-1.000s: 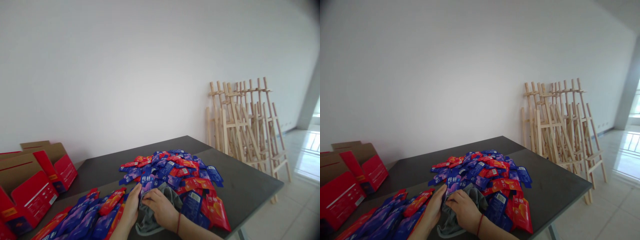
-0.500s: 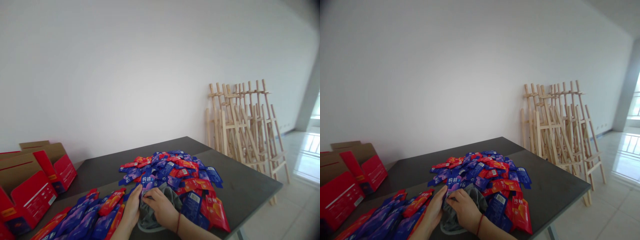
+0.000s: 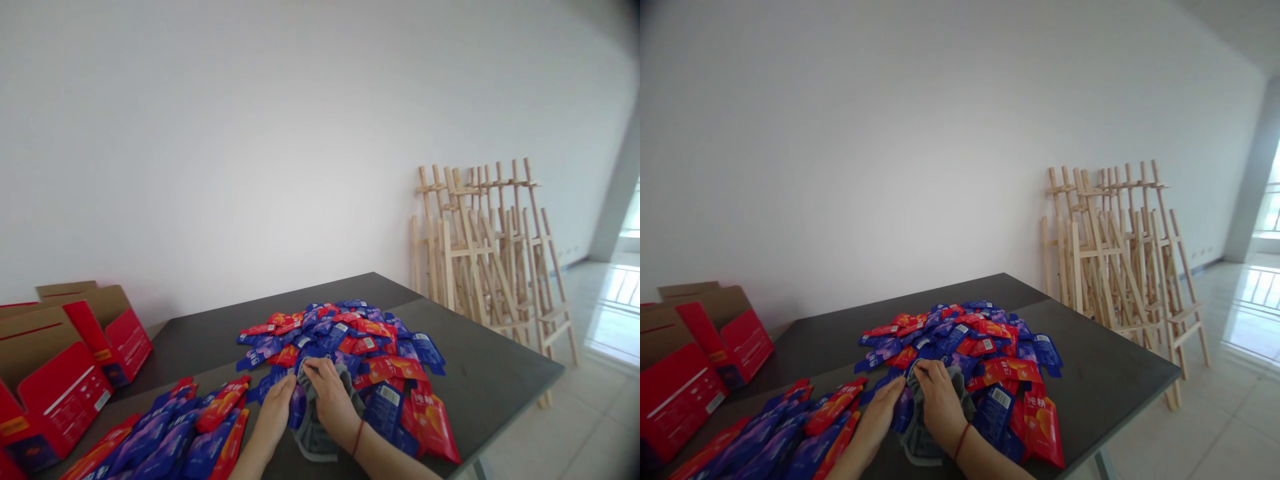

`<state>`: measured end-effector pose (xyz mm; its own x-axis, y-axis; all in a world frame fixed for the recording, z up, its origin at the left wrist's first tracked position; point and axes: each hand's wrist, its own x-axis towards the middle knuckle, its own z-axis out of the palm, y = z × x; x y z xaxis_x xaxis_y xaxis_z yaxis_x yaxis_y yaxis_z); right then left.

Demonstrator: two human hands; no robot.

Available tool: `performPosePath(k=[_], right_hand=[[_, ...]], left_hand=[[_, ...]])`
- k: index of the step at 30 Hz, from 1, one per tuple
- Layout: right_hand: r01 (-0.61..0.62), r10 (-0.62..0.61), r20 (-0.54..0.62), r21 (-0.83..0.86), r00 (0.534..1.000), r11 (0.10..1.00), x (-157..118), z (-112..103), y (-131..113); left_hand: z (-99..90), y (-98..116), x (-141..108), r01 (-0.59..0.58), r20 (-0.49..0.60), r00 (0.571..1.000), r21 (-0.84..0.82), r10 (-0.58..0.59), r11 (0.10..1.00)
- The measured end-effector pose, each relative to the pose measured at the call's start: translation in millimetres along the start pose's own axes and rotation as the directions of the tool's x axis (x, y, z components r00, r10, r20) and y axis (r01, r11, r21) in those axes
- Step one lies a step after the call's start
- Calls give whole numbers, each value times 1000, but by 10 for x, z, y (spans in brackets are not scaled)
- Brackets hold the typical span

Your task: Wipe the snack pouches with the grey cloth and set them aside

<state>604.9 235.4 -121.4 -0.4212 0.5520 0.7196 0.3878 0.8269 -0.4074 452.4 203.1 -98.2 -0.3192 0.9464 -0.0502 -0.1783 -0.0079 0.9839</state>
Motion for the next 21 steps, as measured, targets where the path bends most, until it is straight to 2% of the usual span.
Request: performPosePath(k=[5,8,10,16,21], right_hand=[[146,-145,171,8,974,989,-3,10,-88],[308,-299,269,9,915,951,-42,86,-115],[368,-358,292,21,887,930,-66,133,-122],[348,-334,270,-3,903,938,-80,128,-106],[289,-275,288,-5,917,957,-82,129,-27]], left_hand=[[-56,-72,56,-14,-87,996,78,21,997],[-92,-89,86,-27,-116,993,80,37,996],[-107,-92,110,-52,-123,990,73,61,996],[-136,-34,153,-93,-137,986,32,96,995],[-248,142,189,-69,-190,979,16,71,998]])
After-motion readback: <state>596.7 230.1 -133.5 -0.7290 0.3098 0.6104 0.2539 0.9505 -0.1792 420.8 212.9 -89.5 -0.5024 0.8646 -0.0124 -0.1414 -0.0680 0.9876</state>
